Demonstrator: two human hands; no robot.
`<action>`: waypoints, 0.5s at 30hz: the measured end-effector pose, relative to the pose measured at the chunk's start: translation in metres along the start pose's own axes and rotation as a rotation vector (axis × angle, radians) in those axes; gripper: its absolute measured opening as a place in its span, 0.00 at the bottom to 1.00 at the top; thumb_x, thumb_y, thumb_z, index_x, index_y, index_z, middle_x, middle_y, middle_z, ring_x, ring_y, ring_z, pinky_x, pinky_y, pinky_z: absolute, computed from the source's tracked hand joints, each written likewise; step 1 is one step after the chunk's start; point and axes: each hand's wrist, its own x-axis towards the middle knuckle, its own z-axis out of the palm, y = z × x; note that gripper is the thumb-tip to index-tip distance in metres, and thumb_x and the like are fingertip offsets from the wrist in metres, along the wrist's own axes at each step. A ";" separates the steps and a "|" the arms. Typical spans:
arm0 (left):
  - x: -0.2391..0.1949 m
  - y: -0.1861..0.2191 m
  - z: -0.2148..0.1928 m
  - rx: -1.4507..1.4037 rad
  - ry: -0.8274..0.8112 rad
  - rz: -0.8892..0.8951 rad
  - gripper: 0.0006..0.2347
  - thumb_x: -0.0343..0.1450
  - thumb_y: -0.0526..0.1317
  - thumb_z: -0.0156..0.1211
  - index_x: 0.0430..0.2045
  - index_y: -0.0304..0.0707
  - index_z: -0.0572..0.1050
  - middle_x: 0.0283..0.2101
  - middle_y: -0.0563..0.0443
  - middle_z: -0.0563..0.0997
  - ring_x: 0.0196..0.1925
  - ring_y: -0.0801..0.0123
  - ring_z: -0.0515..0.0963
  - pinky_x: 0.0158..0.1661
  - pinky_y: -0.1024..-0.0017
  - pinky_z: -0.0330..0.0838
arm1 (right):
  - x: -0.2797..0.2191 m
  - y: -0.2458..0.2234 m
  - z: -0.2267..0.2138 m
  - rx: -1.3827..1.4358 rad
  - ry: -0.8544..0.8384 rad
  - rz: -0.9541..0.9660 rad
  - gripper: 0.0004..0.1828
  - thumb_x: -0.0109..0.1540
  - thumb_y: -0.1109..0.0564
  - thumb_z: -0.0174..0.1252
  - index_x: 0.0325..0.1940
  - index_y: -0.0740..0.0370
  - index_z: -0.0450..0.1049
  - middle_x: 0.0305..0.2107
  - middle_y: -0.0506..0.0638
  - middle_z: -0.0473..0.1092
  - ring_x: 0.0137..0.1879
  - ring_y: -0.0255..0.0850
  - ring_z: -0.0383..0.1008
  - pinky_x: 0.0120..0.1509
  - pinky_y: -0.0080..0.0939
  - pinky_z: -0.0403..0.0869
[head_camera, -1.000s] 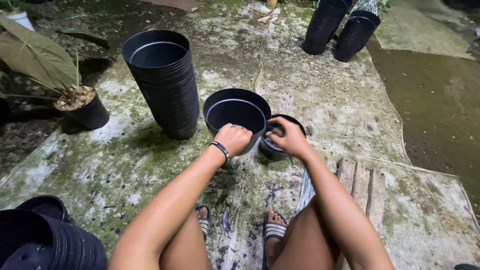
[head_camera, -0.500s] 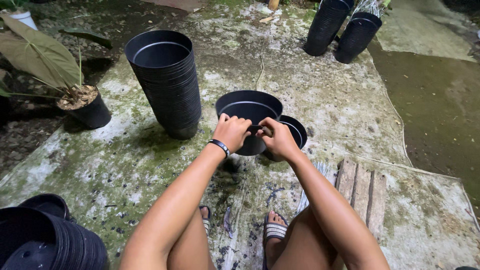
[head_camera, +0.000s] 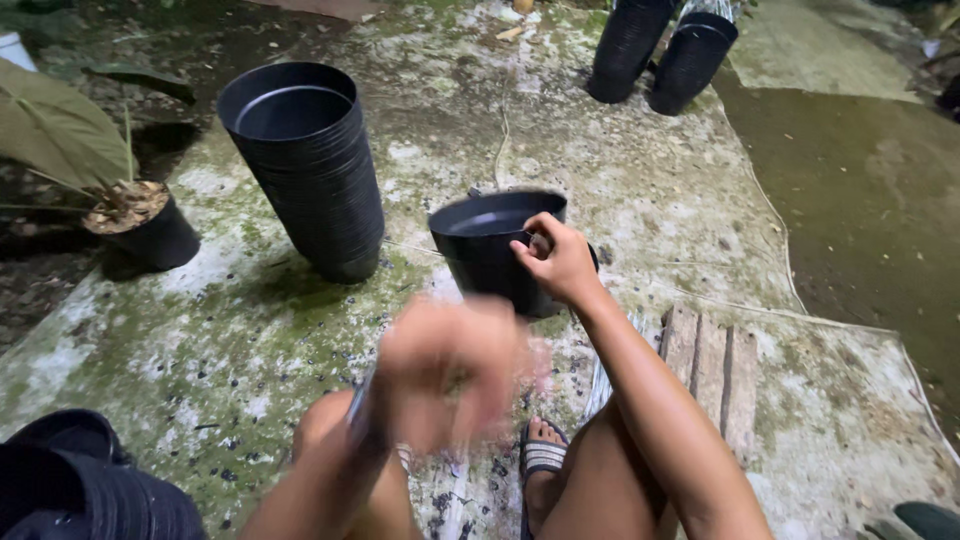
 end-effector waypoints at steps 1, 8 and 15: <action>-0.012 0.022 0.003 -0.091 -0.060 0.007 0.05 0.73 0.33 0.61 0.41 0.35 0.77 0.36 0.49 0.81 0.31 0.69 0.77 0.34 0.71 0.73 | -0.003 -0.003 -0.004 -0.033 0.042 -0.073 0.17 0.58 0.53 0.70 0.44 0.62 0.73 0.23 0.58 0.72 0.30 0.47 0.72 0.37 0.45 0.72; -0.046 0.067 0.019 -0.418 -0.293 -0.034 0.06 0.74 0.33 0.60 0.43 0.36 0.76 0.37 0.48 0.81 0.32 0.69 0.78 0.34 0.71 0.74 | 0.000 -0.018 -0.016 -0.012 0.192 -0.226 0.14 0.60 0.56 0.70 0.43 0.63 0.72 0.26 0.55 0.73 0.30 0.46 0.73 0.38 0.43 0.72; -0.073 0.078 0.026 -0.472 -0.330 -0.077 0.07 0.74 0.33 0.60 0.45 0.36 0.75 0.39 0.47 0.80 0.33 0.69 0.80 0.34 0.72 0.75 | 0.000 -0.026 -0.016 -0.037 0.253 -0.191 0.14 0.61 0.57 0.69 0.43 0.64 0.72 0.25 0.57 0.71 0.29 0.47 0.71 0.37 0.44 0.71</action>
